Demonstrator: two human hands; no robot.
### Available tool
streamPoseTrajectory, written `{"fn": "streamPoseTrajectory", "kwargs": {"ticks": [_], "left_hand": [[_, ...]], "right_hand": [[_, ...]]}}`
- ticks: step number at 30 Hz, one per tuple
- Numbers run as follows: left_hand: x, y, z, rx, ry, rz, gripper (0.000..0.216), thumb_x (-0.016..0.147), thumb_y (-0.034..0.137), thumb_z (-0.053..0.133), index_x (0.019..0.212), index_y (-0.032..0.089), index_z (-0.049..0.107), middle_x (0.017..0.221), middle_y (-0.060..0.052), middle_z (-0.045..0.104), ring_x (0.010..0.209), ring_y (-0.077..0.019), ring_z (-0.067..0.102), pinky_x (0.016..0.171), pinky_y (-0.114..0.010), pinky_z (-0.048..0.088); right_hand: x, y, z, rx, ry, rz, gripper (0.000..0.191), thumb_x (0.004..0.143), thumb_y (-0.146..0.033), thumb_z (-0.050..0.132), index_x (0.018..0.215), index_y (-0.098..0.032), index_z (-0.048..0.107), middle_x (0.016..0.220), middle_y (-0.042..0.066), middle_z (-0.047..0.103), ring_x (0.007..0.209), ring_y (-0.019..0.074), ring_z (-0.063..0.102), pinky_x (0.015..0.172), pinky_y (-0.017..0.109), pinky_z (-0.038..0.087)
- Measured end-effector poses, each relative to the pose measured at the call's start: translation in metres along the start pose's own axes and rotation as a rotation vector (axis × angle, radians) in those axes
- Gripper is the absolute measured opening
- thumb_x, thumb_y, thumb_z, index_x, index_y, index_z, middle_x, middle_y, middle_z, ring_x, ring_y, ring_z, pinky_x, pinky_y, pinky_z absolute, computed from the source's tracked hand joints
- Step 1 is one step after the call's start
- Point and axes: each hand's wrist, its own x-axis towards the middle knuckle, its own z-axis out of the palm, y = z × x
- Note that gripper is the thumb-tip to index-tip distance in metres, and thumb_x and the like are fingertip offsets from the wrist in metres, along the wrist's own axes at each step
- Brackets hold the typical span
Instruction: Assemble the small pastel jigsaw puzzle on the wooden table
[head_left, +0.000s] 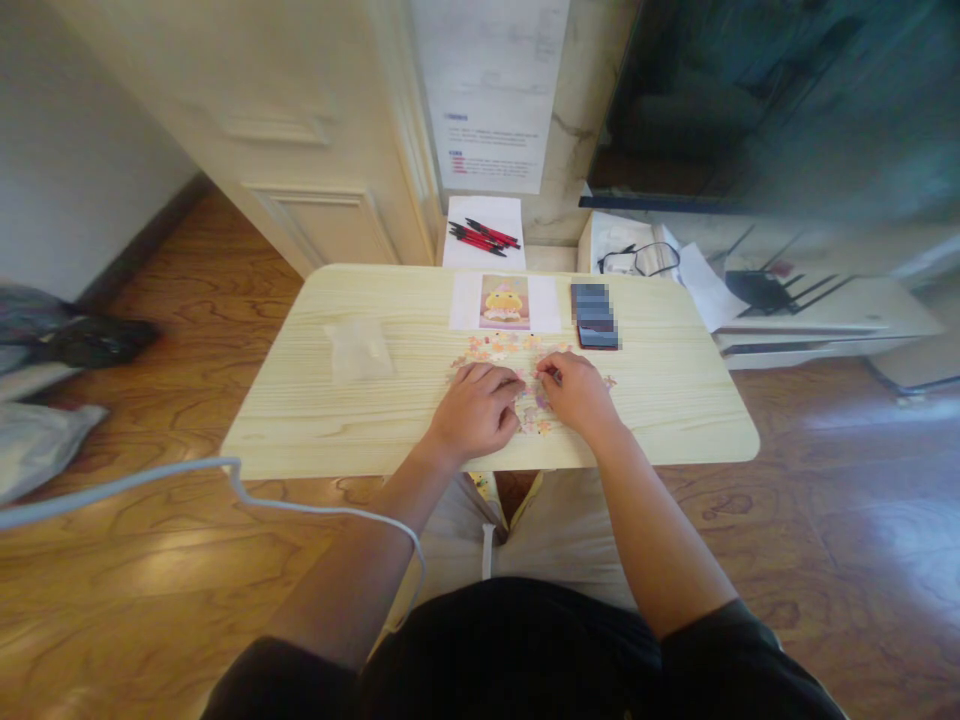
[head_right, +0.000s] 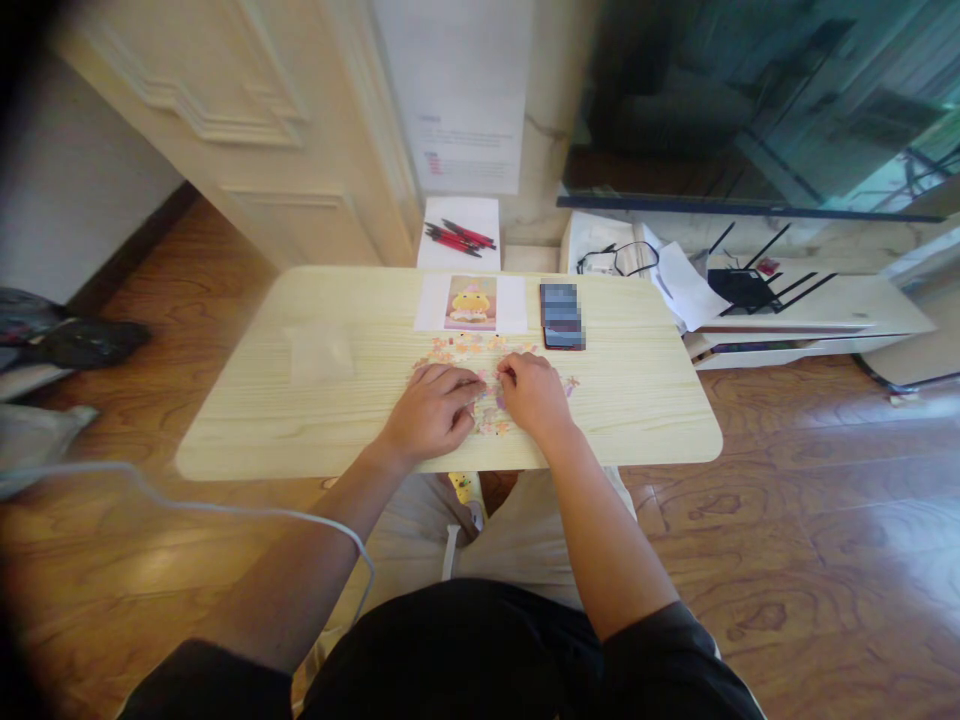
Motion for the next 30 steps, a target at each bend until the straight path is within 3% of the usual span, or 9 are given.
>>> {"fn": "streamPoseTrajectory", "kwargs": {"ticks": [8, 30], "left_hand": [[-0.0013, -0.0014, 0.0019, 0.0, 0.027, -0.026, 0.04, 0.09, 0.021, 0.058, 0.128, 0.018, 0.071, 0.137, -0.011, 0.07, 0.128, -0.0326, 0.058, 0.112, -0.053, 0.043], [-0.0007, 0.0001, 0.0012, 0.007, 0.003, -0.067, 0.048, 0.091, 0.023, 0.057, 0.137, 0.025, 0.071, 0.145, -0.008, 0.068, 0.132, -0.0332, 0.057, 0.115, -0.056, 0.04]], "right_hand": [[0.0006, -0.002, -0.0021, -0.007, -0.017, 0.018, 0.019, 0.097, -0.014, 0.062, 0.104, -0.022, 0.078, 0.106, 0.007, 0.077, 0.103, 0.023, 0.068, 0.095, 0.034, 0.049], [0.0097, -0.0042, 0.007, -0.043, -0.031, 0.001, 0.024, 0.098, -0.015, 0.059, 0.108, -0.02, 0.081, 0.109, 0.01, 0.076, 0.108, 0.0242, 0.069, 0.103, 0.036, 0.051]]}}
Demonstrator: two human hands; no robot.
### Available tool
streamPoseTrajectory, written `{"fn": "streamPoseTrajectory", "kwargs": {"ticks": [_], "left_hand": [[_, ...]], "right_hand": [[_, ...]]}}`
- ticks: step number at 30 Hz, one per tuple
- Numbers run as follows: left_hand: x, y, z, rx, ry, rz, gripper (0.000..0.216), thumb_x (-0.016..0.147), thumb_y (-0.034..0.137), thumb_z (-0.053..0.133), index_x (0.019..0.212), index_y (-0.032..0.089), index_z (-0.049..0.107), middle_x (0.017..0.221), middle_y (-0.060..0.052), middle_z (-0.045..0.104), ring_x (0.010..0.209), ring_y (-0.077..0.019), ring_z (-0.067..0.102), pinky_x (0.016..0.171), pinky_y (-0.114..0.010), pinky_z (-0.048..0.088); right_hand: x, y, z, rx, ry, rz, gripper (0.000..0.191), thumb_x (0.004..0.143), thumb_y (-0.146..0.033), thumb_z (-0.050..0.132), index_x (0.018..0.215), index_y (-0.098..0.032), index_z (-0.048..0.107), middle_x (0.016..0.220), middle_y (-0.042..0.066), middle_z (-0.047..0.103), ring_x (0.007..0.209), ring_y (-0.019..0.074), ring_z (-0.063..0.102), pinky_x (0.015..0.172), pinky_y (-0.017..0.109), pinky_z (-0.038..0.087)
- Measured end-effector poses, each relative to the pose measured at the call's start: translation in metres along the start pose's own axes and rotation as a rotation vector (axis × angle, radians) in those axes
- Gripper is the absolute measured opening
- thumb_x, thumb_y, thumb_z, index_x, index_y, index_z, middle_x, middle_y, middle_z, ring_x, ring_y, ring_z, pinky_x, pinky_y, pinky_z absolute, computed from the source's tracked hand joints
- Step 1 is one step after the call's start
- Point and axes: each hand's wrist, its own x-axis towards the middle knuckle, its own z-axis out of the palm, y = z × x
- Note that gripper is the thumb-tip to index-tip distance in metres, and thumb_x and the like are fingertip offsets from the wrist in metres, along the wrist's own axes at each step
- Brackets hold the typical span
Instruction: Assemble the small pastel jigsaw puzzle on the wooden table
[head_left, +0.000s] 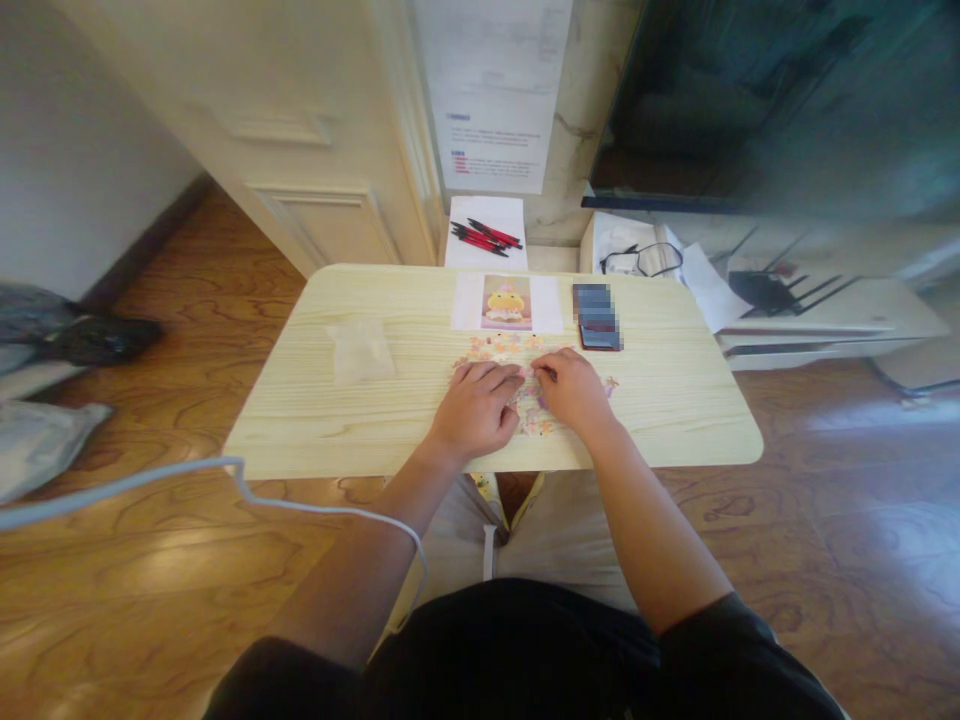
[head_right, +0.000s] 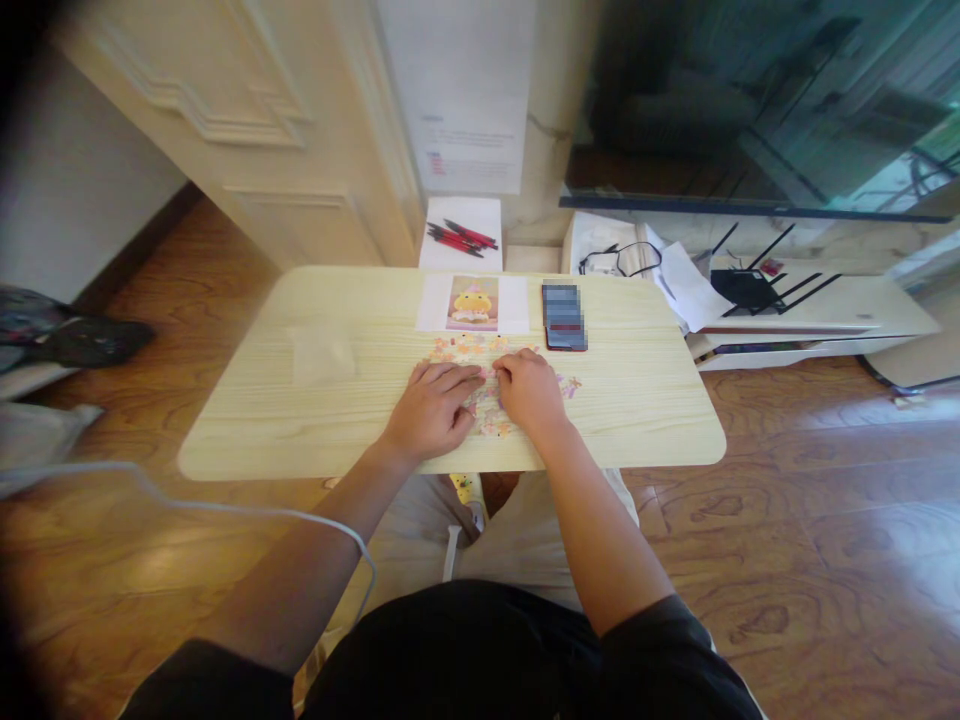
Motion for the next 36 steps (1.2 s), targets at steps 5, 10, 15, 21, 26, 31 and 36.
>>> {"fn": "streamPoseTrajectory", "kwargs": {"ticks": [5, 10, 15, 21, 26, 31, 36], "left_hand": [[0.0006, 0.0001, 0.0003, -0.001, 0.0, 0.008, 0.049, 0.092, 0.023, 0.057, 0.138, 0.024, 0.071, 0.144, -0.007, 0.07, 0.13, -0.0328, 0.058, 0.115, -0.056, 0.04], [0.0002, 0.0, -0.0001, 0.003, -0.002, 0.015, 0.048, 0.091, 0.022, 0.057, 0.136, 0.023, 0.071, 0.143, -0.007, 0.07, 0.129, -0.0324, 0.058, 0.114, -0.055, 0.041], [0.0004, 0.0005, -0.0005, -0.001, -0.003, 0.01, 0.048, 0.091, 0.022, 0.057, 0.136, 0.024, 0.072, 0.144, -0.007, 0.069, 0.129, -0.0324, 0.058, 0.114, -0.055, 0.041], [0.0006, 0.0001, 0.0, -0.005, -0.008, 0.008, 0.048, 0.09, 0.022, 0.057, 0.136, 0.025, 0.072, 0.144, -0.008, 0.069, 0.131, -0.0329, 0.057, 0.114, -0.055, 0.041], [0.0006, 0.0, -0.0003, 0.002, -0.015, 0.01, 0.049, 0.091, 0.023, 0.057, 0.138, 0.025, 0.071, 0.144, -0.008, 0.069, 0.131, -0.0326, 0.057, 0.114, -0.055, 0.041], [0.001, 0.0012, -0.001, -0.006, -0.012, 0.01, 0.052, 0.09, 0.022, 0.057, 0.14, 0.026, 0.069, 0.144, -0.008, 0.068, 0.13, -0.0324, 0.058, 0.115, -0.055, 0.041], [0.0012, 0.0018, -0.0012, -0.012, -0.014, 0.004, 0.052, 0.091, 0.022, 0.056, 0.14, 0.027, 0.069, 0.143, -0.008, 0.069, 0.129, -0.0329, 0.059, 0.114, -0.056, 0.041]], "right_hand": [[-0.0006, -0.0006, 0.0007, -0.015, 0.007, -0.01, 0.023, 0.099, -0.016, 0.06, 0.109, -0.02, 0.081, 0.109, 0.011, 0.074, 0.11, 0.0245, 0.067, 0.105, 0.036, 0.05], [-0.0006, 0.0, 0.0008, -0.021, 0.004, 0.007, 0.017, 0.098, -0.018, 0.064, 0.106, -0.02, 0.079, 0.11, 0.01, 0.072, 0.109, 0.0242, 0.067, 0.102, 0.035, 0.05], [-0.0012, -0.0003, 0.0001, -0.041, -0.005, 0.009, 0.013, 0.098, -0.018, 0.066, 0.102, -0.02, 0.077, 0.108, 0.011, 0.071, 0.107, 0.025, 0.066, 0.1, 0.035, 0.05], [-0.0008, -0.0022, 0.0003, -0.033, -0.009, 0.017, 0.011, 0.097, -0.016, 0.066, 0.103, -0.02, 0.074, 0.106, 0.01, 0.071, 0.107, 0.0256, 0.064, 0.1, 0.037, 0.049], [-0.0001, -0.0047, 0.0004, -0.036, -0.001, 0.005, 0.012, 0.096, -0.016, 0.065, 0.101, -0.02, 0.074, 0.106, 0.01, 0.071, 0.108, 0.0256, 0.065, 0.101, 0.037, 0.048], [0.0006, -0.0054, 0.0008, -0.055, -0.003, 0.011, 0.013, 0.096, -0.017, 0.064, 0.099, -0.021, 0.076, 0.105, 0.011, 0.071, 0.108, 0.0262, 0.065, 0.1, 0.037, 0.049], [0.0011, -0.0052, 0.0008, -0.038, 0.007, 0.002, 0.015, 0.096, -0.017, 0.064, 0.101, -0.022, 0.076, 0.105, 0.009, 0.072, 0.106, 0.0256, 0.066, 0.099, 0.037, 0.05]]}}
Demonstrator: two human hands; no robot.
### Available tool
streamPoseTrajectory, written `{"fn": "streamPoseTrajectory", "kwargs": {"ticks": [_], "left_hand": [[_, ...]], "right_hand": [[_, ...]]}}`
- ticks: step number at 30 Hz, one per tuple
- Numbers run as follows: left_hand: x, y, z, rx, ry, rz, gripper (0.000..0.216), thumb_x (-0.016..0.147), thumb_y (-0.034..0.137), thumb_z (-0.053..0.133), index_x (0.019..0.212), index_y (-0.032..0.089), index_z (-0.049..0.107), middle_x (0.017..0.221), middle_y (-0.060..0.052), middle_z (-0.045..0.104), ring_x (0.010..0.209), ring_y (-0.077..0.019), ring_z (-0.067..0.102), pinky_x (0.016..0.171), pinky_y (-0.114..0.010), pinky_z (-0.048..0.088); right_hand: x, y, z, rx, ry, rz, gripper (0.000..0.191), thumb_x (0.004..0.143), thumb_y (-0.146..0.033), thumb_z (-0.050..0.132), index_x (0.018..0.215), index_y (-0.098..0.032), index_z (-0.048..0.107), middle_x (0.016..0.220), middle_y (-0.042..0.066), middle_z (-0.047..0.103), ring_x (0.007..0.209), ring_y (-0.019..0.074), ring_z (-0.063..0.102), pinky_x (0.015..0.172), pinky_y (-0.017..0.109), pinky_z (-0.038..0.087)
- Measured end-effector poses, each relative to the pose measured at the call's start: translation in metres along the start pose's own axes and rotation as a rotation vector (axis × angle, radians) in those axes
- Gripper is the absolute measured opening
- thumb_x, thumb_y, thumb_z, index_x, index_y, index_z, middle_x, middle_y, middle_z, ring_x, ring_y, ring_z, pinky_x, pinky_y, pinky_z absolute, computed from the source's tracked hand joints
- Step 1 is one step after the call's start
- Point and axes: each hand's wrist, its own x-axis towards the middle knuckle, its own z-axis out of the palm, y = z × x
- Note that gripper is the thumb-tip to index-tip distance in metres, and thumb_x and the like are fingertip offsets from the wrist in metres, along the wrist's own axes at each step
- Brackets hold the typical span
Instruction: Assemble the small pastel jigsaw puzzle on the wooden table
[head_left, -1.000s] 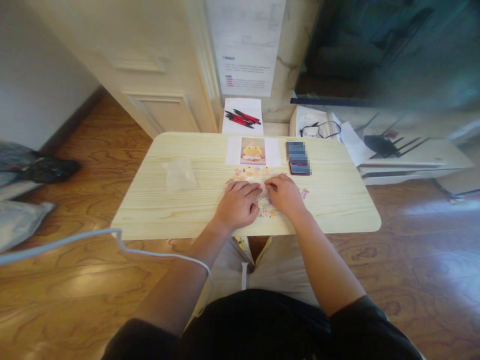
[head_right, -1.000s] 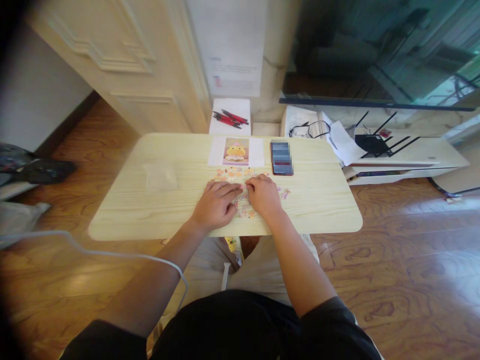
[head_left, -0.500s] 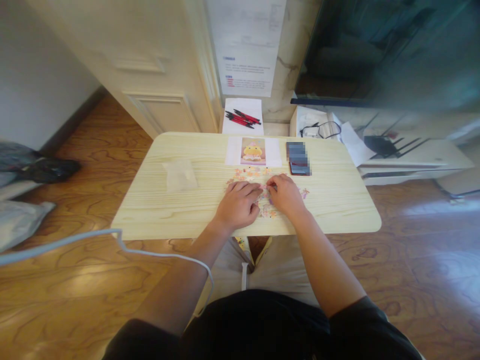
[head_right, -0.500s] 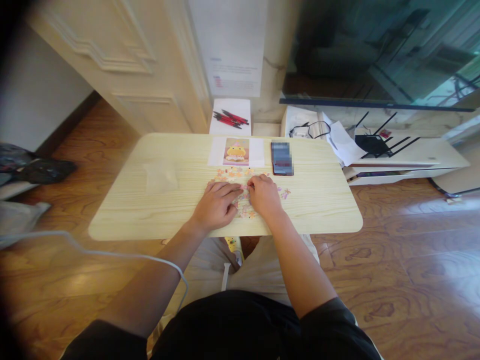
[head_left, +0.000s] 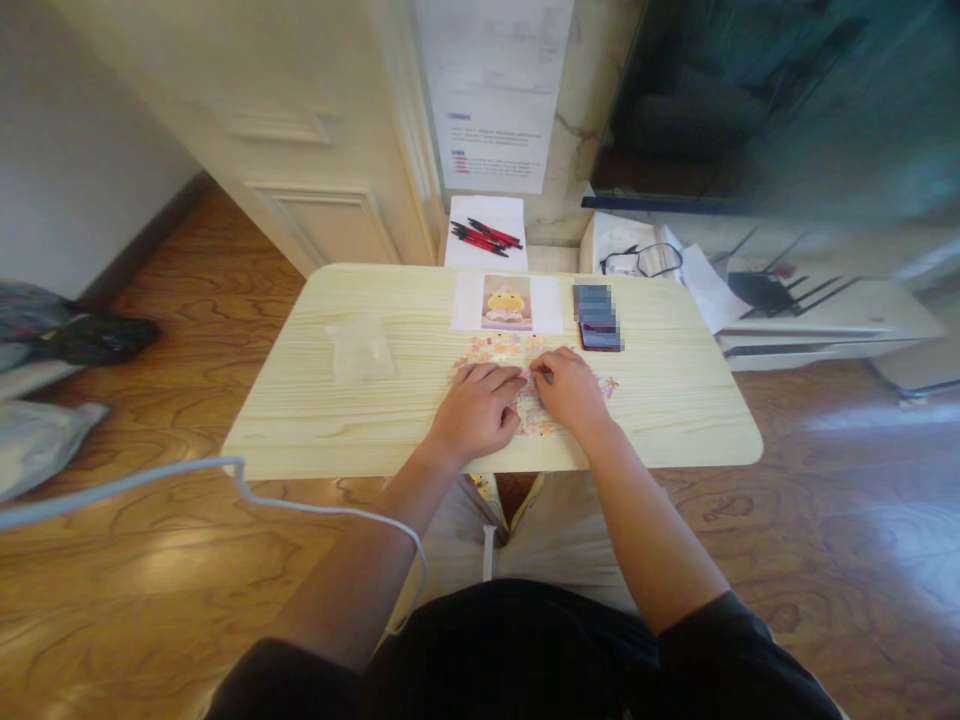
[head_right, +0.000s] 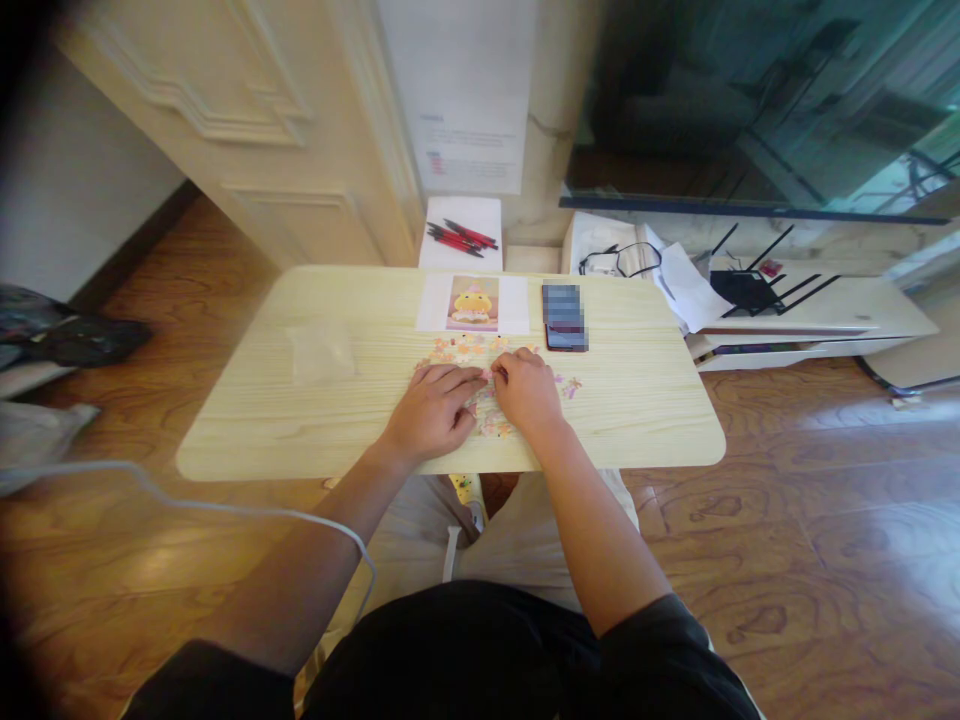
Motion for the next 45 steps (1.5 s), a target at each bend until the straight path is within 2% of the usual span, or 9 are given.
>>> {"fn": "streamPoseTrajectory", "kwargs": {"ticks": [8, 13, 17, 23, 28, 33, 36, 39, 45], "left_hand": [[0.0, -0.001, 0.001, 0.014, 0.0, 0.012, 0.049, 0.092, 0.023, 0.057, 0.139, 0.024, 0.069, 0.144, -0.008, 0.069, 0.129, -0.0325, 0.058, 0.114, -0.054, 0.041], [0.0, -0.002, 0.001, 0.01, 0.006, 0.005, 0.048, 0.091, 0.023, 0.057, 0.137, 0.025, 0.071, 0.143, -0.007, 0.069, 0.129, -0.0322, 0.059, 0.113, -0.054, 0.041], [0.0, -0.002, 0.001, 0.018, 0.009, 0.01, 0.048, 0.091, 0.023, 0.058, 0.137, 0.024, 0.071, 0.142, -0.007, 0.07, 0.128, -0.032, 0.059, 0.113, -0.054, 0.041], [-0.001, -0.003, 0.002, 0.02, 0.015, 0.019, 0.046, 0.09, 0.022, 0.058, 0.135, 0.023, 0.072, 0.141, -0.007, 0.07, 0.128, -0.032, 0.059, 0.112, -0.053, 0.041], [-0.001, -0.003, 0.003, -0.012, 0.031, 0.021, 0.046, 0.09, 0.022, 0.058, 0.134, 0.025, 0.072, 0.138, -0.007, 0.072, 0.126, -0.0318, 0.06, 0.11, -0.053, 0.042], [-0.005, -0.003, 0.0, -0.073, 0.126, 0.019, 0.039, 0.087, 0.02, 0.06, 0.124, 0.024, 0.074, 0.13, -0.008, 0.075, 0.121, -0.0302, 0.064, 0.108, -0.052, 0.044], [-0.01, -0.006, -0.006, -0.165, 0.267, -0.022, 0.025, 0.09, 0.022, 0.06, 0.111, 0.024, 0.075, 0.117, -0.005, 0.078, 0.111, -0.026, 0.068, 0.104, -0.048, 0.048], [-0.013, -0.016, -0.015, -0.252, 0.392, -0.1, 0.02, 0.096, 0.025, 0.059, 0.107, 0.024, 0.075, 0.111, -0.004, 0.079, 0.109, -0.0231, 0.071, 0.103, -0.045, 0.05], [-0.012, -0.049, -0.022, -0.17, 0.241, -0.162, 0.025, 0.093, 0.026, 0.063, 0.113, 0.023, 0.078, 0.121, -0.005, 0.079, 0.117, -0.0254, 0.071, 0.107, -0.045, 0.052]], "right_hand": [[0.0, 0.002, 0.001, 0.003, -0.011, 0.016, 0.015, 0.096, -0.017, 0.067, 0.106, -0.019, 0.077, 0.11, 0.011, 0.071, 0.107, 0.0255, 0.066, 0.099, 0.036, 0.051], [0.0, 0.003, 0.001, 0.005, -0.026, 0.014, 0.01, 0.096, -0.018, 0.069, 0.102, -0.02, 0.076, 0.108, 0.01, 0.07, 0.108, 0.0251, 0.065, 0.099, 0.036, 0.05], [0.002, 0.003, 0.001, 0.028, -0.027, 0.013, 0.006, 0.094, -0.016, 0.07, 0.098, -0.019, 0.073, 0.103, 0.008, 0.071, 0.103, 0.024, 0.064, 0.095, 0.035, 0.049], [0.005, 0.005, -0.001, 0.076, -0.053, 0.067, 0.012, 0.095, -0.013, 0.065, 0.1, -0.021, 0.072, 0.097, 0.005, 0.075, 0.091, 0.021, 0.066, 0.086, 0.032, 0.047], [0.006, 0.005, -0.003, 0.022, -0.028, 0.069, 0.012, 0.097, -0.016, 0.064, 0.1, -0.02, 0.075, 0.1, 0.008, 0.073, 0.096, 0.0229, 0.066, 0.091, 0.034, 0.048], [0.001, 0.005, -0.006, 0.033, 0.011, 0.049, 0.017, 0.096, -0.016, 0.063, 0.104, -0.021, 0.078, 0.106, 0.01, 0.073, 0.104, 0.0252, 0.067, 0.098, 0.037, 0.05], [-0.005, 0.009, -0.011, 0.073, 0.061, 0.036, 0.021, 0.096, -0.014, 0.062, 0.107, -0.021, 0.078, 0.108, 0.009, 0.073, 0.105, 0.0253, 0.067, 0.099, 0.038, 0.051], [-0.013, 0.016, -0.017, 0.095, 0.091, 0.032, 0.024, 0.095, -0.013, 0.06, 0.107, -0.022, 0.079, 0.107, 0.008, 0.074, 0.103, 0.0255, 0.067, 0.096, 0.039, 0.052], [-0.038, 0.017, -0.024, 0.092, 0.077, -0.03, 0.026, 0.097, -0.016, 0.058, 0.108, -0.024, 0.08, 0.113, 0.009, 0.074, 0.112, 0.0281, 0.065, 0.101, 0.045, 0.051]]}}
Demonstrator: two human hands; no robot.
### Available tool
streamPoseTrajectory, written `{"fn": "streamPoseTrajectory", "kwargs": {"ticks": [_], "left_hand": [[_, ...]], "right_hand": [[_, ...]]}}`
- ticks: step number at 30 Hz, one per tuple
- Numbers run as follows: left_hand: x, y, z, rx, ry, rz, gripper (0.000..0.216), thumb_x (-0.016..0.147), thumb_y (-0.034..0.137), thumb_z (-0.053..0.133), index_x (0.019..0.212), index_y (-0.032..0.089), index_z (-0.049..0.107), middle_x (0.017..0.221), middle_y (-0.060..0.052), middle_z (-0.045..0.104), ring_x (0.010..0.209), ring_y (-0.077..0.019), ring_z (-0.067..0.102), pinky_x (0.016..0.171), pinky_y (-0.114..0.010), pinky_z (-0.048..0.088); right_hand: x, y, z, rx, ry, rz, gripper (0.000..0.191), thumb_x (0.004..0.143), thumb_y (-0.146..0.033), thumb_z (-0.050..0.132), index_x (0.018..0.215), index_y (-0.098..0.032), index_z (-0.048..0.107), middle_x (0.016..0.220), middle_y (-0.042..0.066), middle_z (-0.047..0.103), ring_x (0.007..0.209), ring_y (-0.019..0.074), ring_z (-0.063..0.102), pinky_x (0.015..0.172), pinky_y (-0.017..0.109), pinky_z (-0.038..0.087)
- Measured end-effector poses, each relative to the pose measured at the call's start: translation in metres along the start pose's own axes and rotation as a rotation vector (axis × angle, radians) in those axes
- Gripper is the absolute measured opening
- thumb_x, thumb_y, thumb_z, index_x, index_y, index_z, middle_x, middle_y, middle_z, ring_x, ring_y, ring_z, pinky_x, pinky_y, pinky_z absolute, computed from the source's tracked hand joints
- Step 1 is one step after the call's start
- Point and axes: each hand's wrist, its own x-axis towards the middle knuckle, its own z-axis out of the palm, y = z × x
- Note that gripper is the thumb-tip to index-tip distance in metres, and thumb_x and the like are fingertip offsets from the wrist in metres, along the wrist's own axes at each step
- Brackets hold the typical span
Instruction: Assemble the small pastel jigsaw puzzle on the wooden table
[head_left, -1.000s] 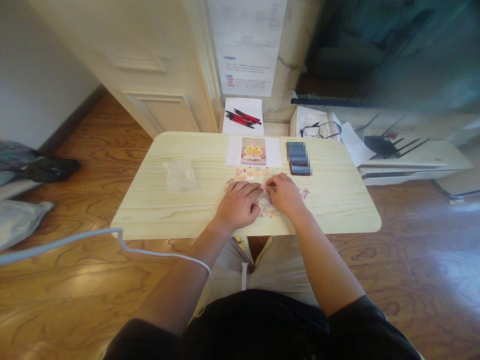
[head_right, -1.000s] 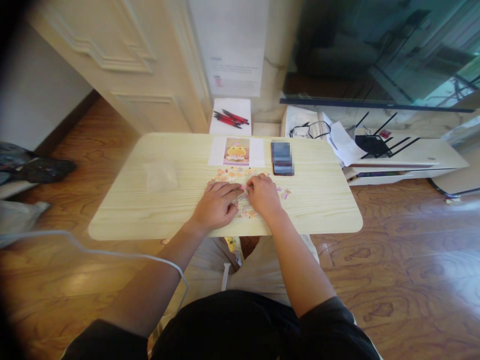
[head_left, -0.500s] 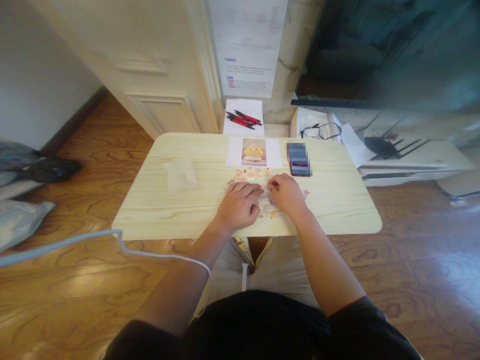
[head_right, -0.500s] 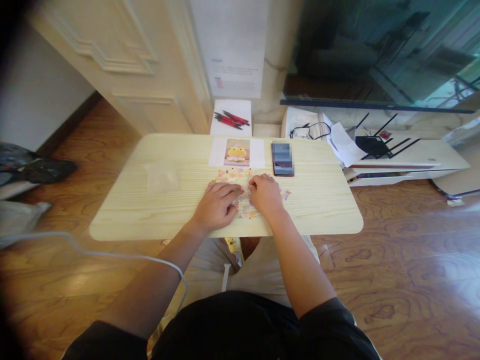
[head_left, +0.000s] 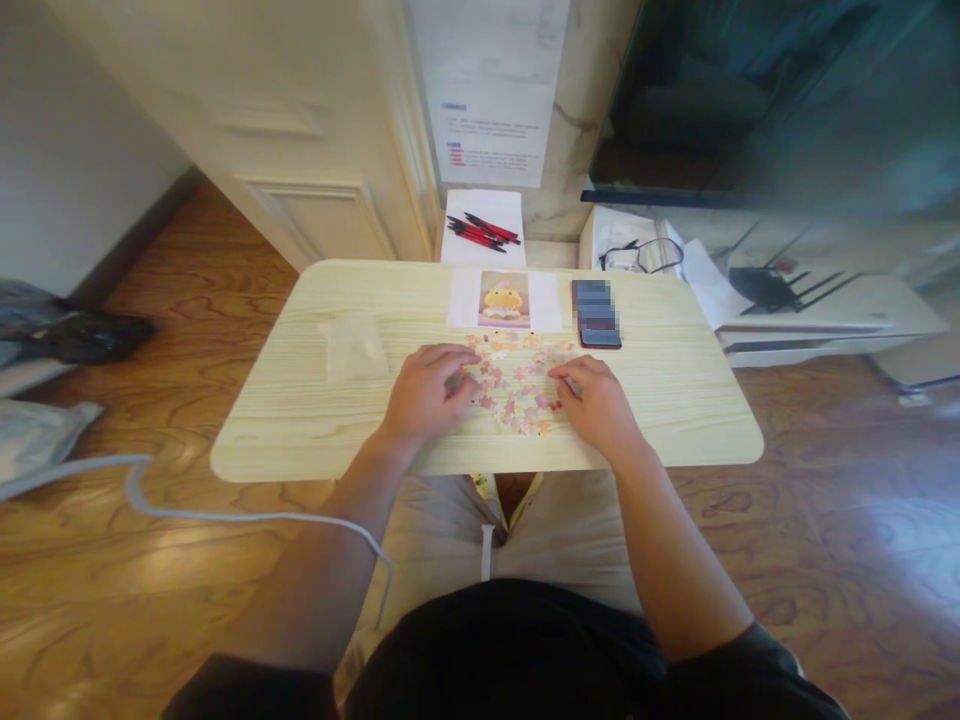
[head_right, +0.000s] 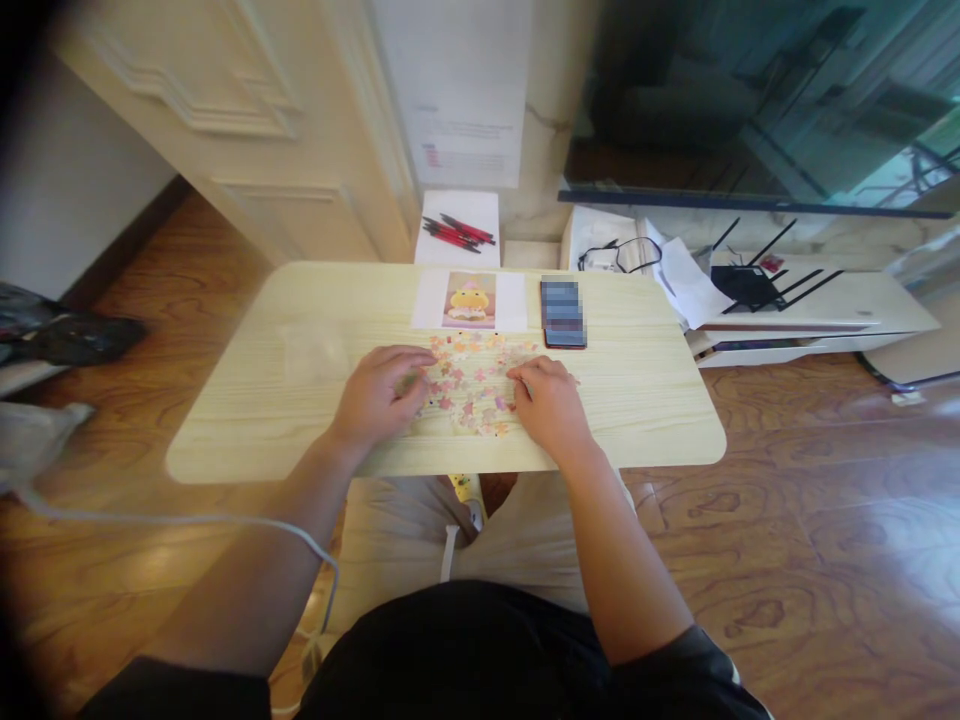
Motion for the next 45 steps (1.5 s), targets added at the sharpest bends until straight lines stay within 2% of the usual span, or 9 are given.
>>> {"fn": "streamPoseTrajectory", "kwargs": {"ticks": [4, 7, 16, 24, 28, 33, 38, 42, 45], "left_hand": [[-0.003, -0.014, 0.001, 0.04, -0.024, -0.003, 0.035, 0.088, 0.018, 0.059, 0.116, 0.022, 0.078, 0.129, -0.006, 0.077, 0.12, -0.0251, 0.07, 0.112, -0.045, 0.053], [-0.008, -0.016, 0.0, 0.053, -0.04, -0.03, 0.037, 0.088, 0.019, 0.059, 0.119, 0.023, 0.077, 0.131, -0.005, 0.076, 0.122, -0.025, 0.07, 0.113, -0.045, 0.053], [-0.015, -0.011, 0.001, 0.114, -0.085, -0.038, 0.03, 0.097, 0.037, 0.065, 0.121, 0.023, 0.076, 0.131, -0.006, 0.076, 0.122, -0.0276, 0.07, 0.111, -0.047, 0.053], [-0.014, 0.008, 0.012, 0.132, -0.14, 0.003, 0.039, 0.101, 0.041, 0.061, 0.134, 0.025, 0.072, 0.148, -0.008, 0.067, 0.138, -0.0304, 0.06, 0.119, -0.052, 0.047], [-0.012, 0.018, 0.015, 0.149, -0.181, -0.004, 0.044, 0.101, 0.044, 0.06, 0.139, 0.026, 0.068, 0.156, -0.009, 0.06, 0.147, -0.0323, 0.052, 0.124, -0.055, 0.041], [-0.008, 0.03, 0.022, 0.188, -0.242, -0.008, 0.056, 0.098, 0.051, 0.063, 0.148, 0.026, 0.062, 0.167, -0.011, 0.048, 0.156, -0.0389, 0.04, 0.128, -0.06, 0.034], [-0.009, 0.032, 0.027, 0.22, -0.277, -0.021, 0.059, 0.098, 0.052, 0.064, 0.152, 0.028, 0.058, 0.169, -0.011, 0.044, 0.157, -0.0415, 0.038, 0.128, -0.064, 0.03], [-0.012, 0.029, 0.024, 0.254, -0.284, -0.018, 0.059, 0.099, 0.052, 0.062, 0.152, 0.028, 0.058, 0.168, -0.013, 0.046, 0.157, -0.0418, 0.039, 0.127, -0.065, 0.031], [-0.013, 0.028, 0.022, 0.281, -0.289, -0.019, 0.061, 0.099, 0.055, 0.061, 0.153, 0.027, 0.056, 0.169, -0.014, 0.045, 0.157, -0.0428, 0.038, 0.126, -0.066, 0.032]], "right_hand": [[-0.017, -0.013, 0.003, -0.047, -0.065, -0.131, 0.027, 0.102, -0.022, 0.058, 0.116, -0.028, 0.08, 0.128, 0.007, 0.073, 0.122, 0.0297, 0.06, 0.109, 0.051, 0.045], [-0.025, -0.02, 0.008, -0.06, -0.119, -0.184, 0.028, 0.104, -0.027, 0.06, 0.126, -0.03, 0.077, 0.138, 0.006, 0.071, 0.128, 0.0299, 0.057, 0.113, 0.053, 0.043], [-0.027, -0.031, 0.013, -0.108, -0.144, -0.187, 0.026, 0.104, -0.033, 0.061, 0.125, -0.031, 0.078, 0.146, 0.006, 0.067, 0.134, 0.0312, 0.054, 0.115, 0.054, 0.042], [-0.031, -0.039, 0.012, -0.153, -0.177, -0.184, 0.046, 0.106, -0.048, 0.059, 0.146, -0.027, 0.064, 0.163, 0.01, 0.052, 0.149, 0.0339, 0.044, 0.125, 0.057, 0.033], [-0.036, -0.04, 0.009, -0.162, -0.23, -0.163, 0.052, 0.106, -0.054, 0.056, 0.151, -0.028, 0.06, 0.169, 0.009, 0.045, 0.157, 0.035, 0.037, 0.13, 0.06, 0.026], [-0.038, -0.04, 0.011, -0.22, -0.157, -0.024, 0.074, 0.102, -0.068, 0.054, 0.163, -0.027, 0.046, 0.177, 0.011, 0.029, 0.164, 0.0429, 0.018, 0.131, 0.069, 0.013], [-0.035, -0.038, 0.016, -0.227, -0.18, -0.006, 0.08, 0.102, -0.074, 0.047, 0.165, -0.025, 0.042, 0.175, 0.013, 0.033, 0.164, 0.0426, 0.018, 0.131, 0.069, 0.011], [-0.027, -0.035, 0.019, -0.244, -0.149, 0.024, 0.083, 0.101, -0.076, 0.047, 0.166, -0.025, 0.041, 0.177, 0.012, 0.027, 0.165, 0.044, 0.013, 0.13, 0.071, 0.012], [-0.024, -0.034, 0.02, -0.256, -0.135, 0.038, 0.084, 0.101, -0.077, 0.046, 0.165, -0.023, 0.041, 0.176, 0.013, 0.03, 0.165, 0.0452, 0.012, 0.129, 0.072, 0.011]]}}
